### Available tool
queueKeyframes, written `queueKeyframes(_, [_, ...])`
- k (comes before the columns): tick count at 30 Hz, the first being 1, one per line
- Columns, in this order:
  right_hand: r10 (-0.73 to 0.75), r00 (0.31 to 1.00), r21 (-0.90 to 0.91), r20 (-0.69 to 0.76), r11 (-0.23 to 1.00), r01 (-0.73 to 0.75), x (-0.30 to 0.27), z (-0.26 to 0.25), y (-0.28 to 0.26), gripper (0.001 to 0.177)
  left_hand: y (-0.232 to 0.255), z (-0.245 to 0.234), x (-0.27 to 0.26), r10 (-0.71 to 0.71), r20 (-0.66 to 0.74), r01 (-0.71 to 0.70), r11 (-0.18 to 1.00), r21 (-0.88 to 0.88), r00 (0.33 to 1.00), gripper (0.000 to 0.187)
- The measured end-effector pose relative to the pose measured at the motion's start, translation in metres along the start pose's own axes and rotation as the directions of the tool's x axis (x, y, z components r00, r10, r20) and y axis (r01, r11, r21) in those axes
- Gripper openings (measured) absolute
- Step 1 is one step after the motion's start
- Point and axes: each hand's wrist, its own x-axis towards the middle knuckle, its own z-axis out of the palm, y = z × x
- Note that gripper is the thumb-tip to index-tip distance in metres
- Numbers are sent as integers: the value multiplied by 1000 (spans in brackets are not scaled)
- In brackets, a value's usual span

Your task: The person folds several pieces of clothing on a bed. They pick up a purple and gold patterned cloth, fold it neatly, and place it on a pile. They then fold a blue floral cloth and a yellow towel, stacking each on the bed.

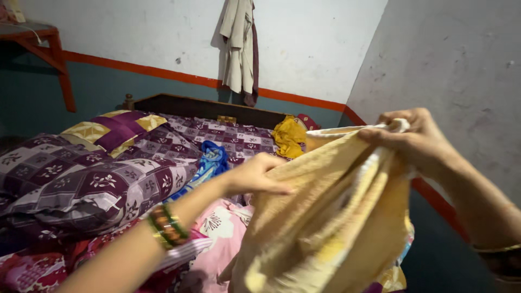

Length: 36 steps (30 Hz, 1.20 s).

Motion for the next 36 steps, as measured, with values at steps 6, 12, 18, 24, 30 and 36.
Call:
queueKeyframes(6, [-61, 998, 78, -32, 995, 63, -7, -30, 9, 38, -51, -47, -74, -316, 192, 328, 944, -35, 929, 35])
queueKeyframes(12, [98, 992, 196, -82, 977, -80, 4, 0, 9, 32, -121, -61, -121, -504, 6, 503, 860, -92, 863, 22])
queueKeyframes(18, [298, 948, 126, -113, 951, -284, 45, 69, 58, 32, -184, -36, -128, -547, -262, 265, 702, -661, 795, 26])
queueKeyframes(24, [354, 924, 99, 145, 924, -369, 62, 173, 180, 38, -206, 44, -107, -681, -130, 172, 358, -918, 721, 20])
queueKeyframes(30, [475, 836, 418, 274, 724, -549, -7, 250, 232, 24, -189, 152, -97, -769, -128, 326, 407, -853, 626, 21])
queueKeyframes(36, [355, 791, 557, 499, 568, -606, -82, 261, 207, 34, -159, 204, -81, -761, 7, 284, 234, -930, 649, 14])
